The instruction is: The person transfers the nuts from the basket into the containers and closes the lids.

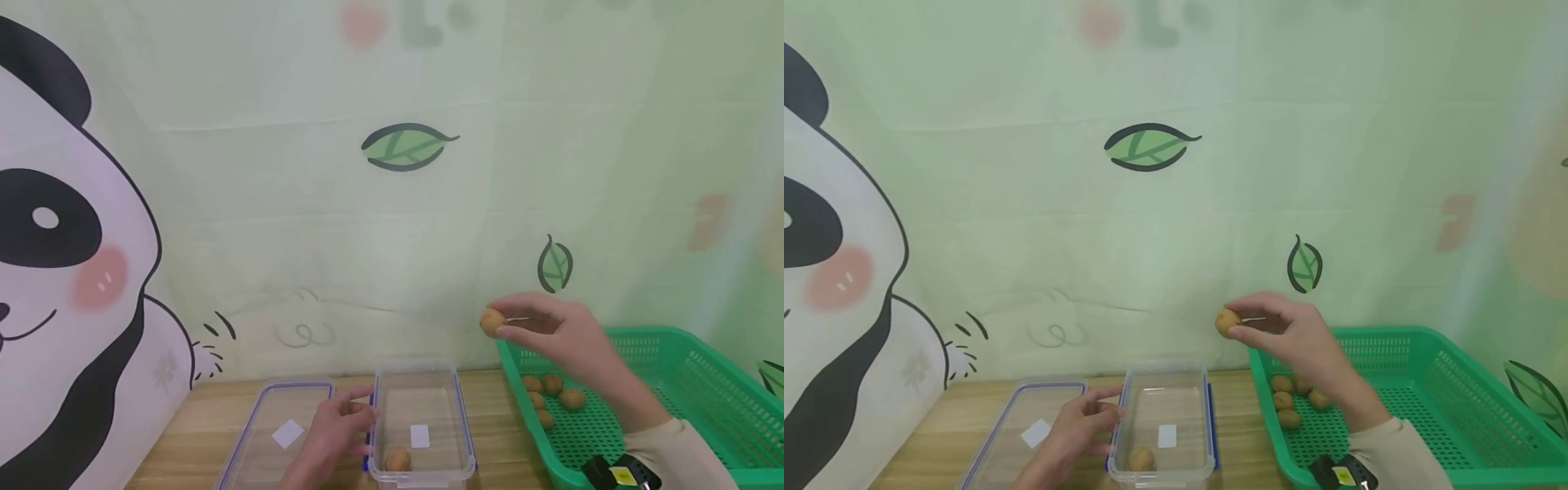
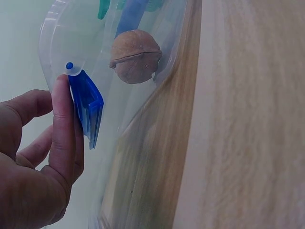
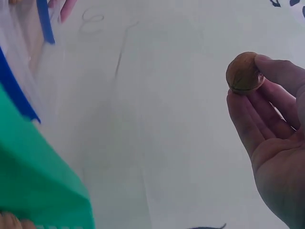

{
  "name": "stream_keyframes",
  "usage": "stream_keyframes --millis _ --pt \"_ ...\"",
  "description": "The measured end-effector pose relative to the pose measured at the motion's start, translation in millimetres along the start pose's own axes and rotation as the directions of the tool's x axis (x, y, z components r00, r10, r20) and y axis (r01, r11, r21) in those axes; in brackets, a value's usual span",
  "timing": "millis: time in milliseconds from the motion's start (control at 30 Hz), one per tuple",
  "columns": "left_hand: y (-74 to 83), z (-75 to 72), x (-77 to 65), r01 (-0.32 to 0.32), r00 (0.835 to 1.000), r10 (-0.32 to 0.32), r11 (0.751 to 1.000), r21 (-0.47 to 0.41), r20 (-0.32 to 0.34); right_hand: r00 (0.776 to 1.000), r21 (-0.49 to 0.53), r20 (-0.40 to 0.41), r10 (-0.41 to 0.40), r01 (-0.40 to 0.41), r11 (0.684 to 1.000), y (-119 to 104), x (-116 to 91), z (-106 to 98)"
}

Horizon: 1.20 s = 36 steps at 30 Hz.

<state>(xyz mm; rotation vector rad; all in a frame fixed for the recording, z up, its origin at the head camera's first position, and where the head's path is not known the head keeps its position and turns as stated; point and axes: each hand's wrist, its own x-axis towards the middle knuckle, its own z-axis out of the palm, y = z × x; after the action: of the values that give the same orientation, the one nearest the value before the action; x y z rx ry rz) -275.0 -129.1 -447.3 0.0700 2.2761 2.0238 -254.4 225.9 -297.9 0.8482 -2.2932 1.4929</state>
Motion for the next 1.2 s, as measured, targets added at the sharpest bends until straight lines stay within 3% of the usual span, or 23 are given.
stream_keyframes --millis 67,533,733,1000,1200 --pt "0.6 -0.4 -0.6 -0.003 1.000 0.003 1.000 -0.004 0.003 1.000 0.026 -0.004 -0.030 0.030 0.999 0 -2 7" --pt "0.2 -2.3 -0.4 -0.012 1.000 0.012 1.000 -0.008 0.018 0.999 0.186 -0.039 0.001 0.006 0.983 3 -15 52" --pt "0.5 -1.6 -0.9 -0.014 1.000 0.014 1.000 -0.010 0.013 0.999 0.232 -0.018 0.034 -0.029 0.972 6 -18 64" --pt "4.2 -0.7 -1.5 0.007 1.000 -0.007 1.000 0.004 0.013 0.999 0.260 0.030 -0.012 0.004 0.966 20 -17 77" --pt "3.2 -0.9 -1.3 -0.001 1.000 0.001 1.000 0.005 0.013 0.995 0.231 0.097 0.030 -0.052 0.972 23 -19 90"
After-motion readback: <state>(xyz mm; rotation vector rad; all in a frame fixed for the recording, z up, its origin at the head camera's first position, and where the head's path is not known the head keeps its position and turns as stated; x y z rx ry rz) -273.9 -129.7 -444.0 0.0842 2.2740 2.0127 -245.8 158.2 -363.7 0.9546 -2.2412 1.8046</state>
